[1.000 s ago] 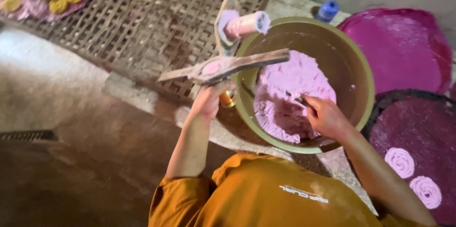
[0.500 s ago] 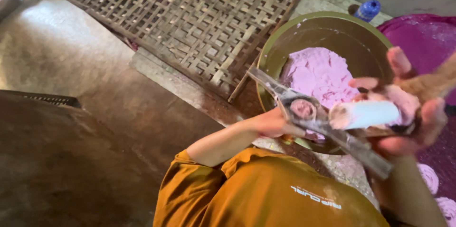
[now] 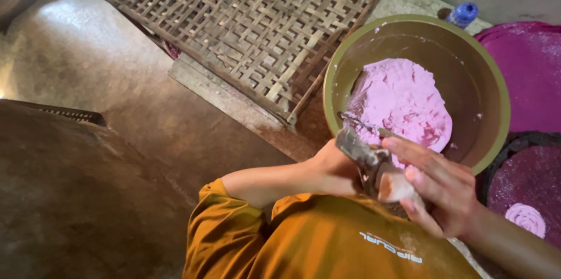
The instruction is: The person uses a manual pastry piping gun to extrude pink paste into rose shapes onto a dark tray. They repeatedly load the gun from a bowl of pink paste and pipe multiple rose decorations in a grid pattern on the tray.
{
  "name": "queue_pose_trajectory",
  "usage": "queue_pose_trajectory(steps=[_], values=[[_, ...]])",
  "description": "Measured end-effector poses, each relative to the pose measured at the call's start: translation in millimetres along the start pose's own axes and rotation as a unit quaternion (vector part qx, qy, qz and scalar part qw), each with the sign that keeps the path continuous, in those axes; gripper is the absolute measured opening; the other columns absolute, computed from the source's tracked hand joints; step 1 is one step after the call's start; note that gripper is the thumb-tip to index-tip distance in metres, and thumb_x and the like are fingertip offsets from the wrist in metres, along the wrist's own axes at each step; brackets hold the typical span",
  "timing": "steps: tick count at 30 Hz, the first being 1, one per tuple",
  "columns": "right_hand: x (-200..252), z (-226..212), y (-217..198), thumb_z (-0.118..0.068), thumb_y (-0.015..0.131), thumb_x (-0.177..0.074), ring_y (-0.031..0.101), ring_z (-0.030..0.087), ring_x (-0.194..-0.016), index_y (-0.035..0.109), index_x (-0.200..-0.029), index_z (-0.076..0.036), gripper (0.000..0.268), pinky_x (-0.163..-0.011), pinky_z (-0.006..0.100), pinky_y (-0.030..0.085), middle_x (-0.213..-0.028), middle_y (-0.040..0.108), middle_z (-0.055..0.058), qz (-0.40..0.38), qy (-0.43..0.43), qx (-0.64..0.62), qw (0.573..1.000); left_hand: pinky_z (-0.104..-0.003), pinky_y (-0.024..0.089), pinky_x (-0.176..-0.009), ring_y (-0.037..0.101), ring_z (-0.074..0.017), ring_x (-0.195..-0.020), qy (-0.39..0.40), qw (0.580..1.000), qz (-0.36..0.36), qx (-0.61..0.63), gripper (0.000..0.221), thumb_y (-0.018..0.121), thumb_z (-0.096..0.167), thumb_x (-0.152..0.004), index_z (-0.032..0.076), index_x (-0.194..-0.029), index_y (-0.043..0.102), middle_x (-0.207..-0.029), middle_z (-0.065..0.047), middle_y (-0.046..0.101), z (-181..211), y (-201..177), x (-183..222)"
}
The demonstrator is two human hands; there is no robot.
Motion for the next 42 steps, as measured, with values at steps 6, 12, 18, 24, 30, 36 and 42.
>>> queue_pose_trajectory(steps=[6,12,18,24,30,36,42], values=[[33.5,21.5,0.2,-0.024,0.064,-0.098,0.043,0.045,-0.142,0.019,-0.164,-0.014,0.081,-0.116,0.052,0.037,-0.155,0.037,0.03,0.008,0.134,-0.06,0.989,-0.036,0.052,-0.102,0.067,-0.0234,-0.115,-0.021,0.989,-0.068,-0.129,0.048,0.083,0.015,-0.087,0.008,-0.13,0.064,-0.122,-0.012,0.07,-24.6,11.9,-9.2],[146.6,82.0,47.4,-0.04,0.071,-0.081,0.045,0.037,-0.141,0.02,-0.161,-0.007,0.1,-0.114,0.053,0.04,-0.157,0.039,0.021,-0.244,0.488,-0.427,0.721,-0.036,0.048,-0.115,0.059,-0.0189,-0.13,-0.043,0.973,-0.133,0.186,0.066,0.086,0.009,-0.082,0.007,-0.14,0.056,-0.138,-0.01,0.062,-36.1,-13.1,-10.1],[160.3,72.7,67.2,-0.036,0.077,-0.079,0.062,0.032,-0.123,0.033,-0.15,0.002,0.091,-0.106,0.051,0.048,-0.136,0.06,0.023,-0.162,0.478,-0.45,0.737,-0.035,0.053,-0.102,0.065,-0.0207,-0.114,-0.138,0.975,-0.053,-0.167,0.059,0.087,0.013,-0.082,0.004,-0.134,0.06,-0.122,-0.012,0.07,-44.9,-37.3,-14.1],[137.9,58.6,51.7,-0.032,0.078,-0.069,0.066,0.031,-0.116,0.033,-0.151,-0.002,0.097,-0.104,0.048,0.051,-0.124,0.064,0.019,-0.017,0.515,-0.392,0.762,-0.033,0.055,-0.09,0.063,-0.0193,-0.099,-0.108,0.988,0.078,-0.08,0.044,0.076,0.008,-0.082,0.002,-0.122,0.058,-0.109,-0.008,0.064,-39.4,-78.0,-11.4],[149.4,63.4,43.7,-0.036,0.082,-0.074,0.064,0.03,-0.114,0.042,-0.148,0.001,0.093,-0.103,0.047,0.05,-0.121,0.065,0.018,0.074,0.474,-0.403,0.779,-0.031,0.053,-0.088,0.064,-0.0151,-0.097,-0.114,0.979,0.166,-0.031,0.016,0.062,0.013,-0.106,-0.001,-0.106,0.071,-0.102,-0.007,0.065,-73.9,-82.3,5.8],[172.2,68.3,45.2,-0.04,0.082,-0.077,0.063,0.03,-0.114,0.046,-0.141,0.0,0.084,-0.101,0.047,0.048,-0.119,0.064,0.018,0.118,0.468,-0.434,0.761,-0.032,0.049,-0.103,0.063,-0.0196,-0.109,-0.081,0.986,0.145,0.022,0.025,0.049,0.01,-0.113,0.0,-0.11,0.072,-0.109,-0.009,0.066,-88.7,-58.0,7.0],[184.9,72.6,29.4,-0.042,0.082,-0.078,0.062,0.029,-0.117,0.046,-0.142,-0.001,0.084,-0.104,0.047,0.047,-0.121,0.063,0.017,0.129,0.457,-0.432,0.767,-0.031,0.043,-0.11,0.061,-0.0235,-0.119,-0.08,0.985,0.147,-0.03,0.034,0.041,-0.002,-0.105,0.001,-0.123,0.07,-0.12,-0.012,0.065,-69.1,-41.4,-6.8]])
Point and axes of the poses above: each hand's wrist, its own x-axis away from the middle knuckle, its own y-axis out of the palm, z = x × y, the point moved 8 cm from there along -x, towards the middle knuckle
